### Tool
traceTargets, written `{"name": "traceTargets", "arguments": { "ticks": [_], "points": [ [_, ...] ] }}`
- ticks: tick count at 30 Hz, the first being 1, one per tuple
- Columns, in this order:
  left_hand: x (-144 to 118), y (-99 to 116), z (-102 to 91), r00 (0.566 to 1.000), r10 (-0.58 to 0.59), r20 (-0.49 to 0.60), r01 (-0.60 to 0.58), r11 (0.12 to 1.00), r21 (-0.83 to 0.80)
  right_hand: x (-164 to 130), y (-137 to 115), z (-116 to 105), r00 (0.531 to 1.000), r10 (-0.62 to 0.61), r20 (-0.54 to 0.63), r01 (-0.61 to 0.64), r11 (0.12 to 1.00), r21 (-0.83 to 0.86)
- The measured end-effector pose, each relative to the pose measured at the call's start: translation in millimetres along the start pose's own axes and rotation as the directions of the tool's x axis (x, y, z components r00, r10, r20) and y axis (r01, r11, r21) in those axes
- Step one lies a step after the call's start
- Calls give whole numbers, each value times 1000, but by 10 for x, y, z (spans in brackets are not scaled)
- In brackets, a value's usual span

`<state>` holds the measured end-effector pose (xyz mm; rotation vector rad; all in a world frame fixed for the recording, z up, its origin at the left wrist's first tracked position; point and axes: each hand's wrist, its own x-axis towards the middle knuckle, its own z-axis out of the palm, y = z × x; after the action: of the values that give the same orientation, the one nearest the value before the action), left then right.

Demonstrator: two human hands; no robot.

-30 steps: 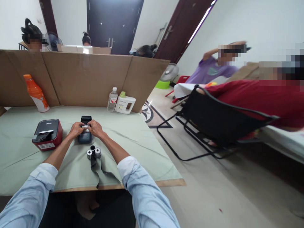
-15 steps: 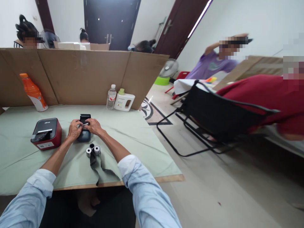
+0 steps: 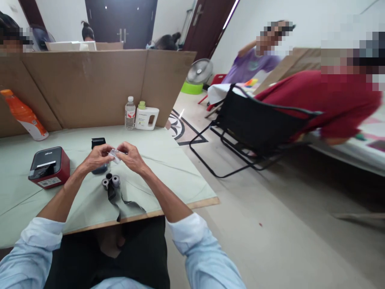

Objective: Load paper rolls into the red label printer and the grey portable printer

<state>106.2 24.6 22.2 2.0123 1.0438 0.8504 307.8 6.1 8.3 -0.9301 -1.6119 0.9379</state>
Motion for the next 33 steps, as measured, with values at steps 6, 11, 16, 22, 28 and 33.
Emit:
{"name": "traceTargets", "arguments": {
  "ticks": [6,11,16,22,28,33],
  "points": [
    [66,153,455,950,78,304,-176,934,312,-832,240,-311,956,293,28,-292,930,222],
    [27,154,692,894,29,447,-244,869,431,-1271,342,-215,943,325,70,-331,938,102],
    [-35,131,712,871,-58,487,-218,843,491,-1429,280,-93,985,173,17,-165,962,-217],
    [-89,159,530,844,-7,537,-275,853,443,-1489,267,-41,983,174,55,-141,915,-379],
    [-326,233,148,967,47,252,-145,910,389,-1542,285,0,984,176,8,-155,888,-434],
    [-733,139,-155,999,-40,0,37,931,364,-1553,316,42,994,110,-27,-110,876,-469]
  ]
}}
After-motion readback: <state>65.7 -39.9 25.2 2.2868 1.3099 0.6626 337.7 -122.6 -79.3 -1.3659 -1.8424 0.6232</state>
